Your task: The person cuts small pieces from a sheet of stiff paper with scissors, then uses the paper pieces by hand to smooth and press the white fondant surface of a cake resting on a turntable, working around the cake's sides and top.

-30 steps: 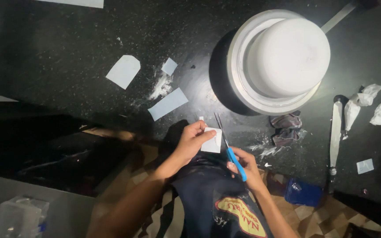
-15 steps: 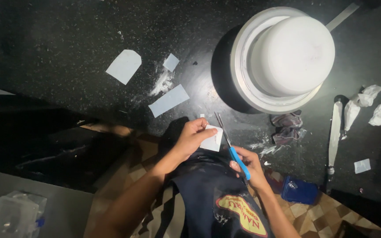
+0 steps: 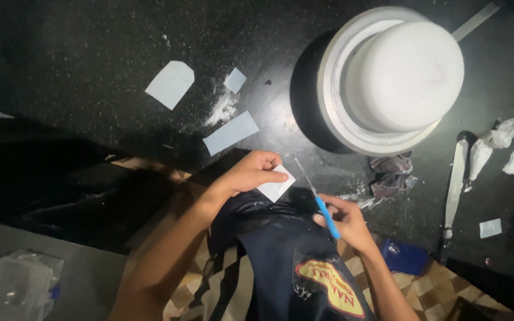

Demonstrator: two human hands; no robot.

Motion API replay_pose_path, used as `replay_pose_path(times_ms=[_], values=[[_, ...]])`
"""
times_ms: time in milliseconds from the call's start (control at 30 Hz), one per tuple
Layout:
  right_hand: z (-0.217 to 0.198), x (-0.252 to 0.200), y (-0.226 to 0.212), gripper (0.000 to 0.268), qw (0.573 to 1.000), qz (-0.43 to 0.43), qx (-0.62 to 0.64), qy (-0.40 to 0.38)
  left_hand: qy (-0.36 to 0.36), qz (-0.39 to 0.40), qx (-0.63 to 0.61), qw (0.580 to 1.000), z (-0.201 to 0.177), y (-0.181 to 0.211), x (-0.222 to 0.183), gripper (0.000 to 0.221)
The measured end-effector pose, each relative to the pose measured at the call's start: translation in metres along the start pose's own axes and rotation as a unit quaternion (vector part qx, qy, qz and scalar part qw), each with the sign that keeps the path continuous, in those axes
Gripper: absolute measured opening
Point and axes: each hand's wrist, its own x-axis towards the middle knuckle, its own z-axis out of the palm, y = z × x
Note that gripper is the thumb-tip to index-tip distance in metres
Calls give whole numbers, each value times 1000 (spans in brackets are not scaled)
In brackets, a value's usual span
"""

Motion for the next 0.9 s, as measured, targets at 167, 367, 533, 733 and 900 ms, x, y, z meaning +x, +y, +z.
replay_pose_path(times_ms=[167, 367, 533, 733, 900], values=[[14, 22, -52, 55, 906, 19, -407, 114, 19, -8, 4, 1000, 15, 11, 3, 9], [18, 7, -93, 36, 956, -127, -161, 211, 46, 85, 343, 934, 72, 73, -4, 14], [3, -8, -99, 36, 945, -189, -163, 213, 25, 96, 391, 915, 107, 84, 12, 33], [-25, -35, -82, 23, 951, -201, -157, 173, -23, 53, 336, 940, 120, 71, 22, 39], [-56, -41, -29, 9, 908, -202, -160, 330, -22, 49, 373, 926, 130, 67, 42, 49]])
